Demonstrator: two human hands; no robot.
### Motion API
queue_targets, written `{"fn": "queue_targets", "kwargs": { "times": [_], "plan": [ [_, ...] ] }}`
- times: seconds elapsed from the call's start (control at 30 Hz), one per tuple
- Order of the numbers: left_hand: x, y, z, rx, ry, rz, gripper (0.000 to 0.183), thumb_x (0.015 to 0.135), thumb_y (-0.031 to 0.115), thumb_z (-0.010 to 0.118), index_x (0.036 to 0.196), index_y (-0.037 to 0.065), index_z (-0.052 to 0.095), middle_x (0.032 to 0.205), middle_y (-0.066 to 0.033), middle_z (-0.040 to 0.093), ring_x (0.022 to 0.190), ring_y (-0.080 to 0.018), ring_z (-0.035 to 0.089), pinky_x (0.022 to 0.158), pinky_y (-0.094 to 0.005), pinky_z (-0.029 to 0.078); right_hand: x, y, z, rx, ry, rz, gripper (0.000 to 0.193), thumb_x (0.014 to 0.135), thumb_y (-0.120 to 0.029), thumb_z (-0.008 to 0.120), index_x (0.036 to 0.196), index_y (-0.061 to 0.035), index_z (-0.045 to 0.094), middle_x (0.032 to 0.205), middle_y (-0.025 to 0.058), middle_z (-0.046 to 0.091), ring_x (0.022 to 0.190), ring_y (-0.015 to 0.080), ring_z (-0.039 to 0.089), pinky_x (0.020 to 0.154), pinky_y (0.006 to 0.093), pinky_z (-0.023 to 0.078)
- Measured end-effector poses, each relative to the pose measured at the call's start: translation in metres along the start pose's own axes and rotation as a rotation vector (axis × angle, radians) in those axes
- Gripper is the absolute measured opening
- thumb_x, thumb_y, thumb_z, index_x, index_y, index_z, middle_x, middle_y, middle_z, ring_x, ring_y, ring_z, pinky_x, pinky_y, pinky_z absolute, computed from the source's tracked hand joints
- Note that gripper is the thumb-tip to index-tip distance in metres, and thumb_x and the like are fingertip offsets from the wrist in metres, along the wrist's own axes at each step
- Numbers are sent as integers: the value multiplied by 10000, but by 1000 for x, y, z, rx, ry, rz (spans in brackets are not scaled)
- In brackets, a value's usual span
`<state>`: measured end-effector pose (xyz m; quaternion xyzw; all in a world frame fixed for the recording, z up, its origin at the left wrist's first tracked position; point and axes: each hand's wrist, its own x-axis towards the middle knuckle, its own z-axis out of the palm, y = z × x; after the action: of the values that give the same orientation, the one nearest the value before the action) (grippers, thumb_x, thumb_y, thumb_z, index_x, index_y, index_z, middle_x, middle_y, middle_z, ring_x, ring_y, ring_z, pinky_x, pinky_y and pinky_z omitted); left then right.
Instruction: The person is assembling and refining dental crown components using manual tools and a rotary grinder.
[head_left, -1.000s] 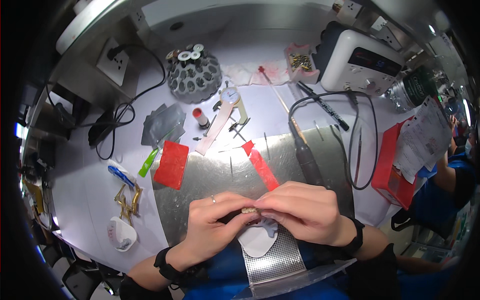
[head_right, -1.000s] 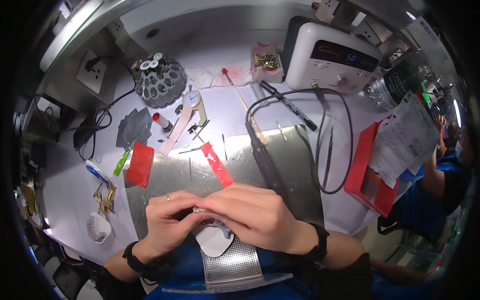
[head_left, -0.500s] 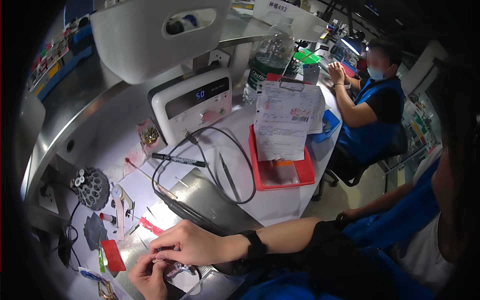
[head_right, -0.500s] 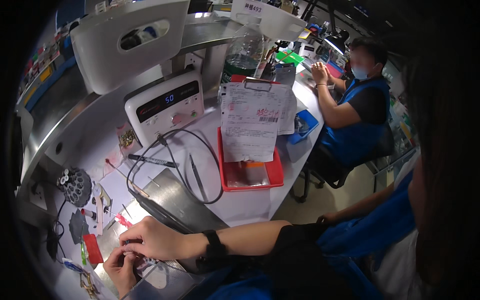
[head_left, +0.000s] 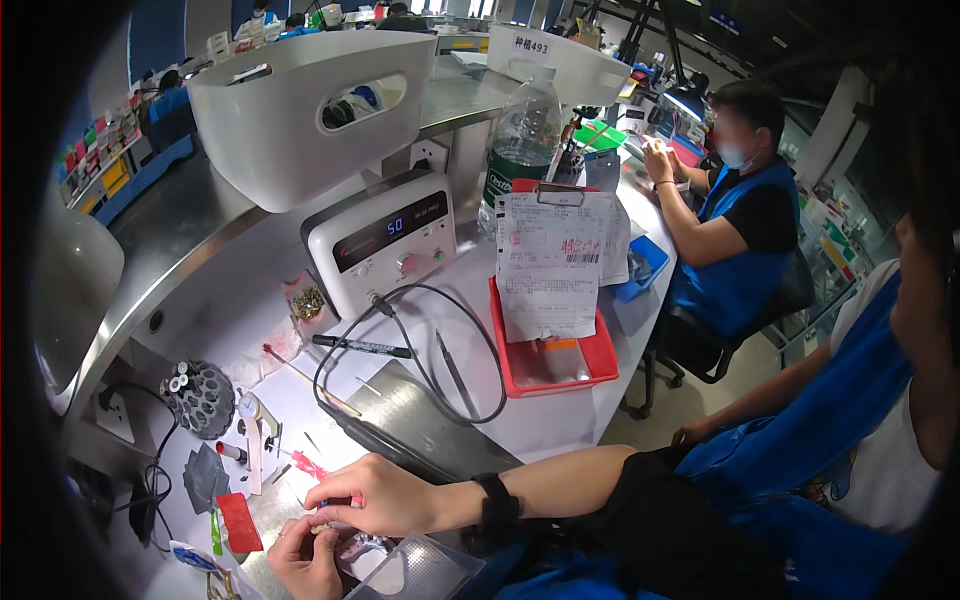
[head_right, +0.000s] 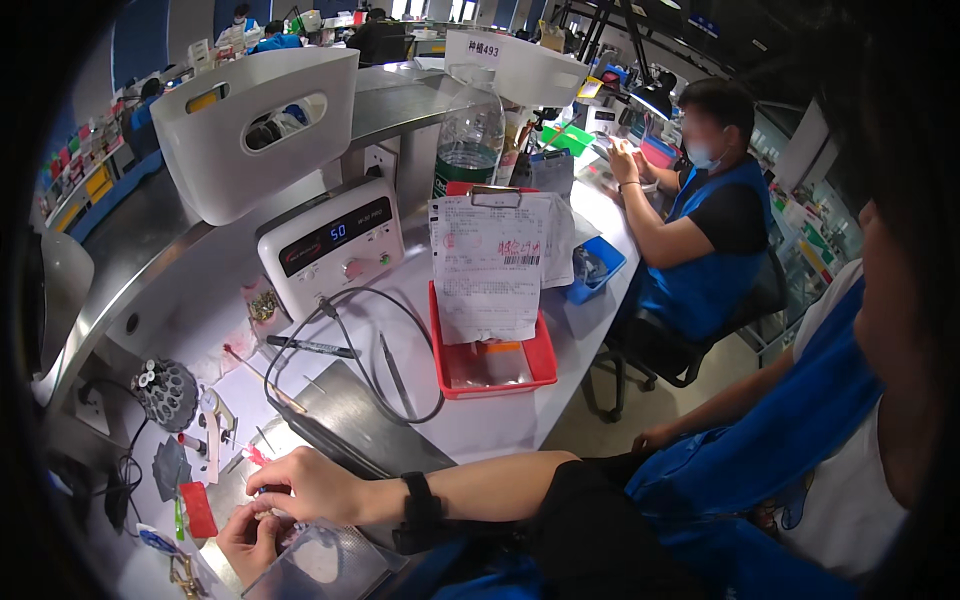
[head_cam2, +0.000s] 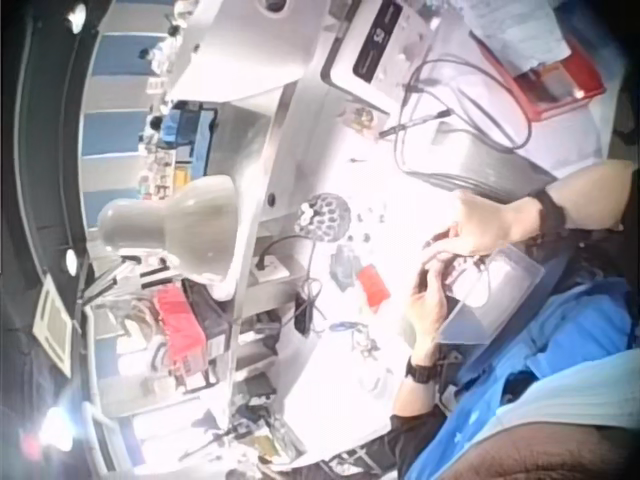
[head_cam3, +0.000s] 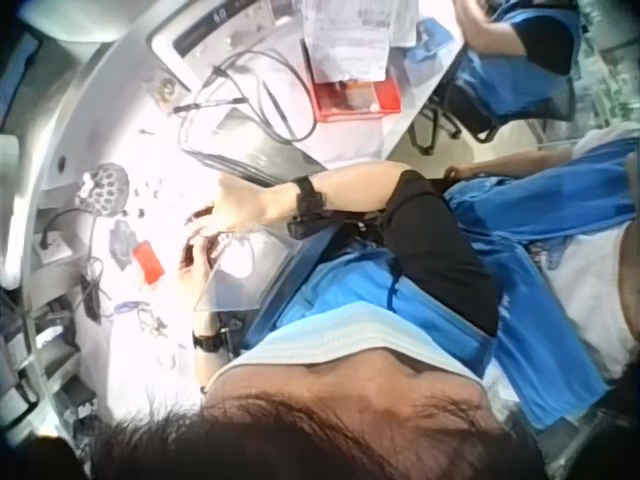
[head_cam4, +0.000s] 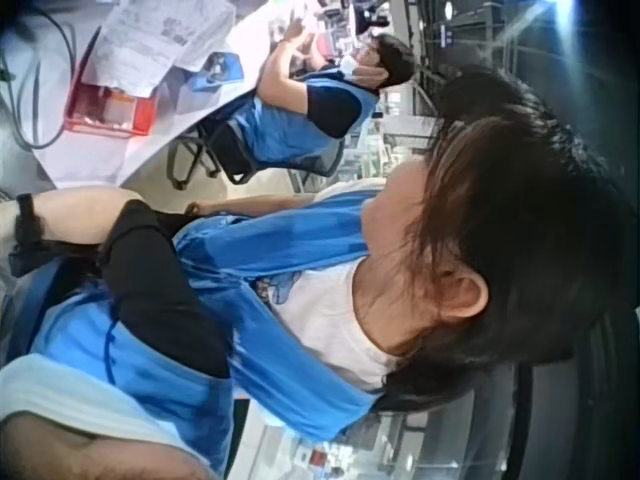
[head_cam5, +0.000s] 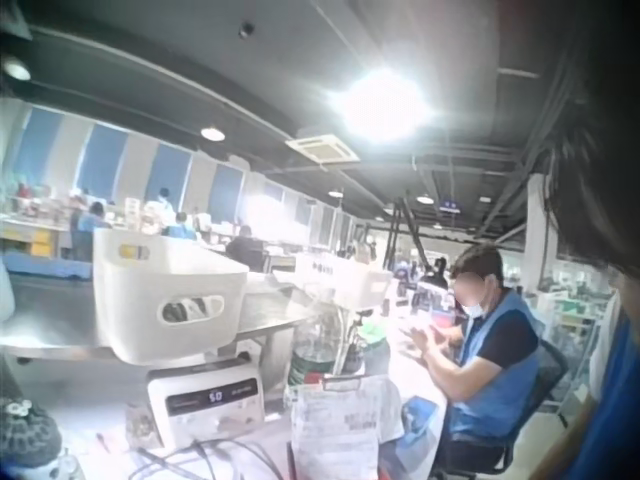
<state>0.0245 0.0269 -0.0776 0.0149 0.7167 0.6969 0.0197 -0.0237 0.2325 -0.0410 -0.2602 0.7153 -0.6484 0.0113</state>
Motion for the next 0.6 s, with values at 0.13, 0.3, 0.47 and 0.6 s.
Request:
{"fn": "queue_targets", "kwargs": {
  "times": [0.13, 0.3, 0.47, 0.6],
  "plan": [
    [4, 9, 5, -12, 18, -24, 182, 927, -120, 595, 1084, -95, 682, 927, -96, 670, 760, -176, 735, 675, -276, 608, 1, 6, 1, -21, 27, -66, 159, 907, -81, 754, 1041, 4, 738, 899, 147, 752, 722, 235, 708, 653, 330, 555],
    [2, 17, 2, -70, -55, -315, 278, 1040, 155, 635, 1246, -28, 672, 1118, -160, 741, 985, -234, 723, 876, -318, 588, 2, -4, -2, -33, 27, -32, 155, 892, -65, 756, 1032, 1, 742, 897, 146, 754, 717, 245, 712, 632, 325, 555],
    [5, 14, 0, -17, -139, -366, 247, 1046, 112, 600, 1238, -29, 666, 1098, -137, 734, 987, -199, 723, 890, -319, 608, 1, 10, -13, -61, -24, -36, 186, 881, -46, 768, 1060, 4, 774, 965, 145, 788, 829, 203, 769, 750, 307, 603],
    [-12, 13, -14, 125, -121, -375, 243, 1047, 119, 605, 1212, -45, 674, 1068, -132, 746, 977, -194, 736, 861, -321, 615, -9, -7, -4, -49, -100, 26, 163, 900, -72, 779, 1051, -11, 793, 966, 111, 799, 870, 165, 763, 803, 294, 599]
  ]
}}
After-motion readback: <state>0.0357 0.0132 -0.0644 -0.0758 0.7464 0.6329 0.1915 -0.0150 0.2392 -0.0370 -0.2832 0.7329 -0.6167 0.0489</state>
